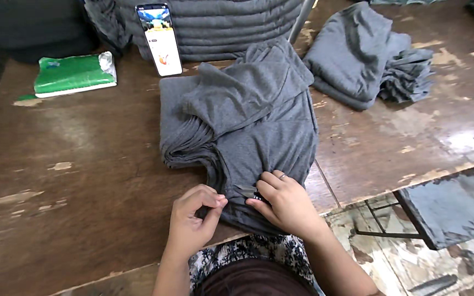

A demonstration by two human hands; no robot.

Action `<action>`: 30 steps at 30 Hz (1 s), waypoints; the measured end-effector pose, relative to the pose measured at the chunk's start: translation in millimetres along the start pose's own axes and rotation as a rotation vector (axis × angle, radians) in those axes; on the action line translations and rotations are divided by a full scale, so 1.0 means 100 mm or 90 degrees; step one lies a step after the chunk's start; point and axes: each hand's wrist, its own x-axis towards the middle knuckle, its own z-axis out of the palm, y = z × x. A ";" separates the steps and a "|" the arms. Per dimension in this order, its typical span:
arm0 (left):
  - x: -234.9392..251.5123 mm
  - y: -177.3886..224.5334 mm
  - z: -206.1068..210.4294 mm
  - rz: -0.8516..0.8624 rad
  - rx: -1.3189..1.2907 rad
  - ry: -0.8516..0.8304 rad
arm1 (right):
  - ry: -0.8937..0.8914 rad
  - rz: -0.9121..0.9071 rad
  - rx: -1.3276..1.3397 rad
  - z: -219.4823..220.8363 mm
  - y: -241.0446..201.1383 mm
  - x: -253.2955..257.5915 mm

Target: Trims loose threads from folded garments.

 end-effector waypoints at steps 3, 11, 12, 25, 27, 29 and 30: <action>0.01 -0.01 0.03 0.002 -0.006 -0.013 | 0.009 0.013 -0.019 0.02 -0.05 0.04; -0.01 0.21 -0.27 -0.051 -0.472 -0.379 | 0.006 0.010 0.088 0.00 0.05 0.02; -0.01 0.24 -0.26 -0.054 -0.446 -0.325 | 0.013 0.011 0.113 -0.01 0.07 0.02; 0.03 0.24 -0.22 -0.208 -0.147 -0.074 | 0.106 0.059 0.487 -0.09 0.32 -0.09; 0.01 0.27 -0.28 -0.170 -0.182 -0.124 | 0.126 0.052 0.553 -0.06 0.35 -0.12; 0.03 0.29 -0.15 -0.137 -0.044 -0.069 | 0.161 0.045 0.627 -0.07 0.33 -0.11; 0.05 0.29 -0.04 -0.135 0.084 -0.048 | 0.178 0.036 0.662 -0.09 0.31 -0.11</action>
